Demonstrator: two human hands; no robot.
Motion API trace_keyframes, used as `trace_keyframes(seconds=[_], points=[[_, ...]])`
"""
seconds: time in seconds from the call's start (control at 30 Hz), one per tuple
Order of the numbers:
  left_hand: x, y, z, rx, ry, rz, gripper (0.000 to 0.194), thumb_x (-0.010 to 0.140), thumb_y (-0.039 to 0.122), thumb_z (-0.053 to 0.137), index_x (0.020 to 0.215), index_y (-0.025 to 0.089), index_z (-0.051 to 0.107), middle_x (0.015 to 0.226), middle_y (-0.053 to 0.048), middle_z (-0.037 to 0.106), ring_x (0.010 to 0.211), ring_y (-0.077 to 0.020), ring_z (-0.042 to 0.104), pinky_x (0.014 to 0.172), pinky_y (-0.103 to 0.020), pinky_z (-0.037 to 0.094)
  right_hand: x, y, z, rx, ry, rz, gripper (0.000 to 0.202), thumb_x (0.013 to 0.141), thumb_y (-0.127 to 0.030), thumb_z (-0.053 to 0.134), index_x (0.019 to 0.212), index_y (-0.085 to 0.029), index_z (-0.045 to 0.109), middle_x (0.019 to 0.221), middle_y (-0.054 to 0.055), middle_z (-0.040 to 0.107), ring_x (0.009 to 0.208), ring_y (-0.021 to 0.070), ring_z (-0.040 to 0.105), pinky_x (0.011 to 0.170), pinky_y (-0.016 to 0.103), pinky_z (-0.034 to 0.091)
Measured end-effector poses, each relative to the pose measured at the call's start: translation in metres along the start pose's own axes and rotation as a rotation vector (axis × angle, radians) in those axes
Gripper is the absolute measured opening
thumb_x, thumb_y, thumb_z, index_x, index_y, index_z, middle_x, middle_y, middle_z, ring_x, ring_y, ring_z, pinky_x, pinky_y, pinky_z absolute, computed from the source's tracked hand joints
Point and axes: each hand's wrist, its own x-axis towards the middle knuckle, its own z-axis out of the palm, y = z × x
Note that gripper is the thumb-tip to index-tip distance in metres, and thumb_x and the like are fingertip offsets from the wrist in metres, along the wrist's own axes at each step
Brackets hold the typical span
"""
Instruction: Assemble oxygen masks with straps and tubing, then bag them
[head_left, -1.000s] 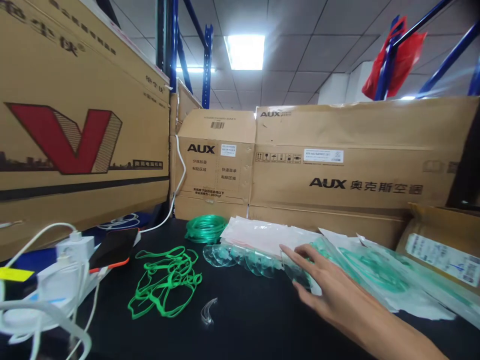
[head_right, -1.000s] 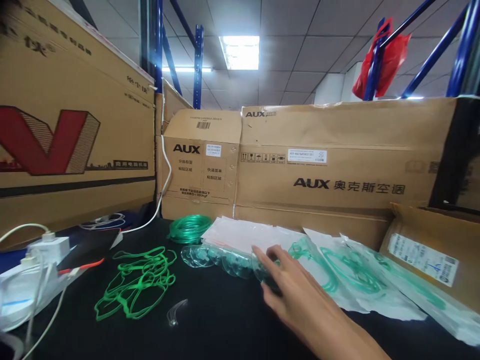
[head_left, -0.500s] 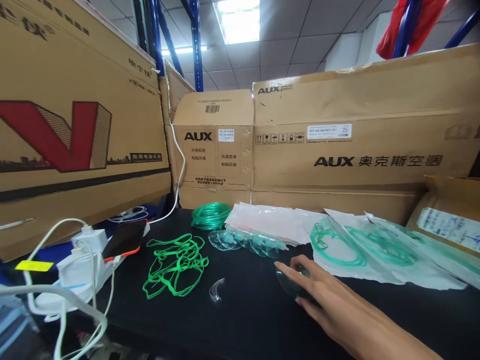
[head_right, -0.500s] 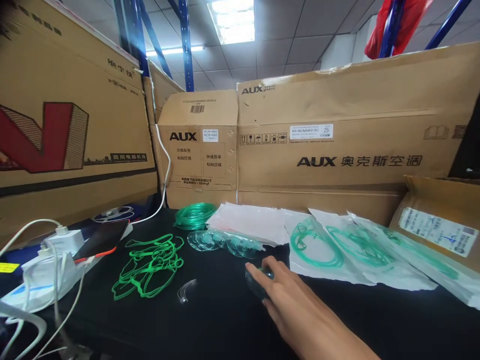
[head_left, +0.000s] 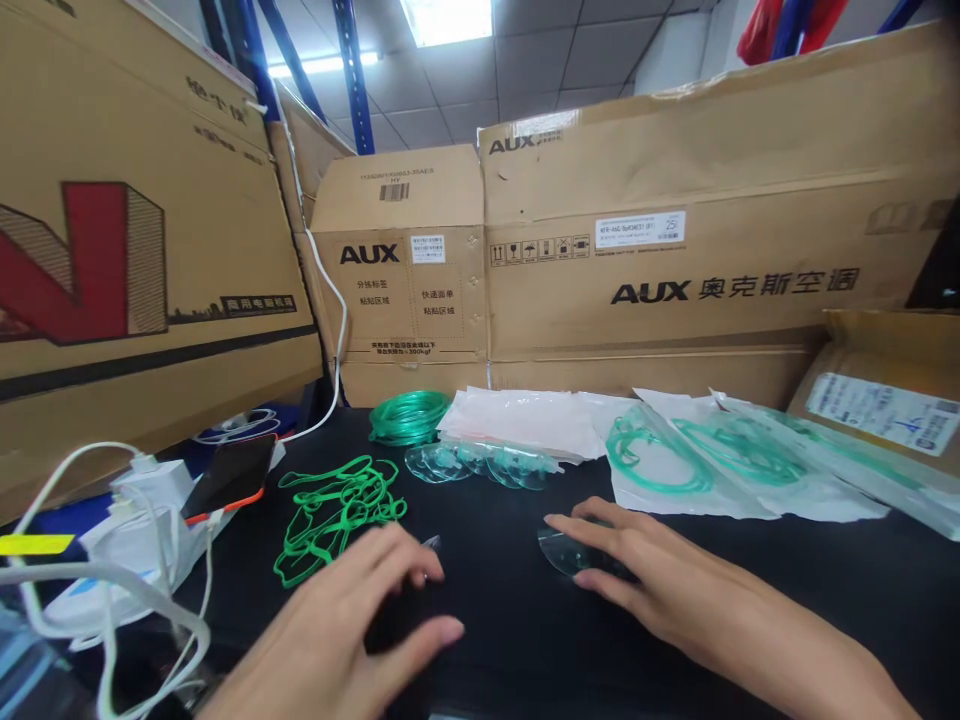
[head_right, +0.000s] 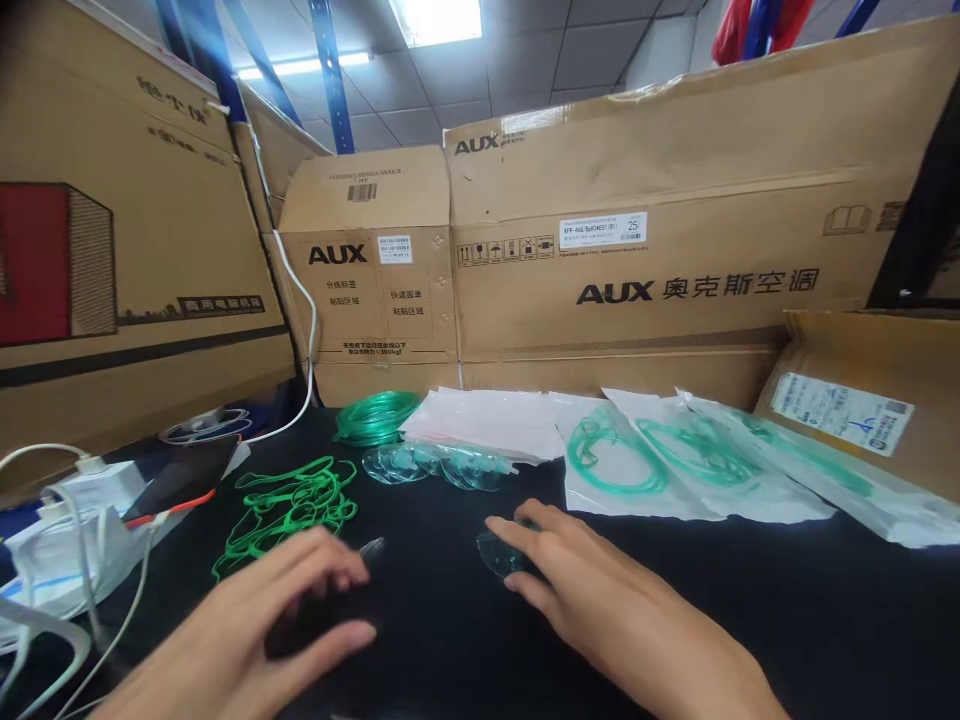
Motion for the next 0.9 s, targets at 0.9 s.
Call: trace_keyframes(seconds=[0.9], points=[[0.083, -0.014, -0.027, 0.23, -0.036, 0.145, 0.016, 0.1, 0.028, 0.054, 0.096, 0.026, 0.069, 0.105, 0.0, 0.066, 0.099, -0.0185, 0.061, 0.087, -0.027, 0.043, -0.008, -0.022, -0.012, -0.078, 0.106, -0.05, 0.05, 0.104, -0.048, 0.05, 0.153, -0.049, 0.042, 0.151, -0.004, 0.059, 0.135, 0.0272, 0.061, 0.112, 0.045, 0.052]])
